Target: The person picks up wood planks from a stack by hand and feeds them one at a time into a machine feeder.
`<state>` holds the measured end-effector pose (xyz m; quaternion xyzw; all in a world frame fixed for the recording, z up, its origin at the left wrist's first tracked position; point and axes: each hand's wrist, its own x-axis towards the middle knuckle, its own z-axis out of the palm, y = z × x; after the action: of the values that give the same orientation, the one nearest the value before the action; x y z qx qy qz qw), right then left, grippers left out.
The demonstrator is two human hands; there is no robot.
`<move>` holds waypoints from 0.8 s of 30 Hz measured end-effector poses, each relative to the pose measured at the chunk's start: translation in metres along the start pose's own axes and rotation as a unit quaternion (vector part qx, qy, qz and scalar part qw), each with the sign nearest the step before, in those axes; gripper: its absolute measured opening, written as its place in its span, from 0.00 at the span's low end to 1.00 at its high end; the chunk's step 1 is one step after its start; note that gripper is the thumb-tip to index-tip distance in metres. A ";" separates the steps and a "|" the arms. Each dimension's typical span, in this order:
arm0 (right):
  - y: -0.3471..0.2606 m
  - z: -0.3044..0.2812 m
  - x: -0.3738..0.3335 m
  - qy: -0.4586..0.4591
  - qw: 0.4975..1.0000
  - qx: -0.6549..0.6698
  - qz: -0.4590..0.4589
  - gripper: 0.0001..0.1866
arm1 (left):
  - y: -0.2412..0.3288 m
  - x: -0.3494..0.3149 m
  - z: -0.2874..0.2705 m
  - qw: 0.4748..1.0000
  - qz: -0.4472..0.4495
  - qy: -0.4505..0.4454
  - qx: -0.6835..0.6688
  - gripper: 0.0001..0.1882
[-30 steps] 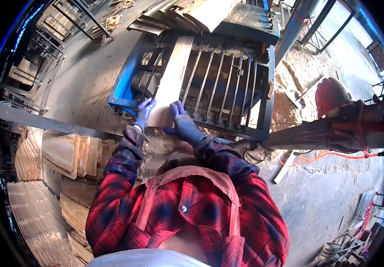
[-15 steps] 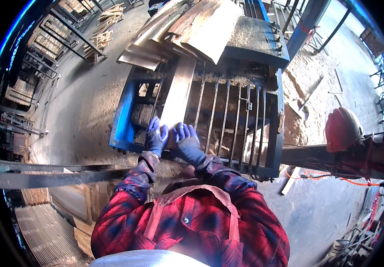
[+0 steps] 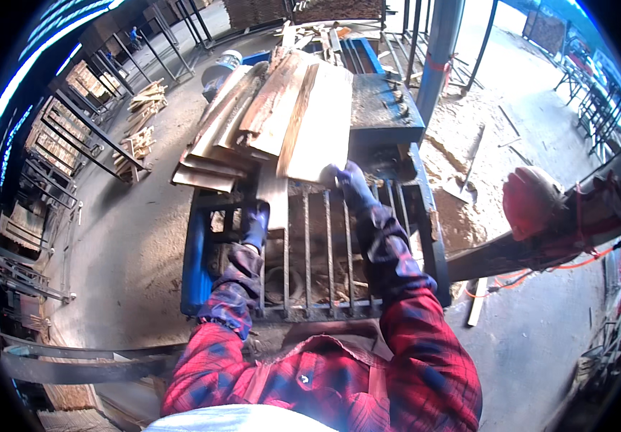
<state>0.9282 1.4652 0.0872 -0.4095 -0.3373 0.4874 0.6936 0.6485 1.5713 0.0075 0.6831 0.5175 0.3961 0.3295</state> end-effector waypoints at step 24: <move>0.078 0.106 -0.256 -0.204 0.782 -0.577 -0.115 0.56 | -0.016 -0.188 -0.108 0.970 -0.166 0.009 -0.179 0.21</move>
<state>0.7293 1.2611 0.0461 -0.5826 -0.7335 0.1909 0.2934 0.5180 1.3980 0.0064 0.5136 0.5472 0.4285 0.5031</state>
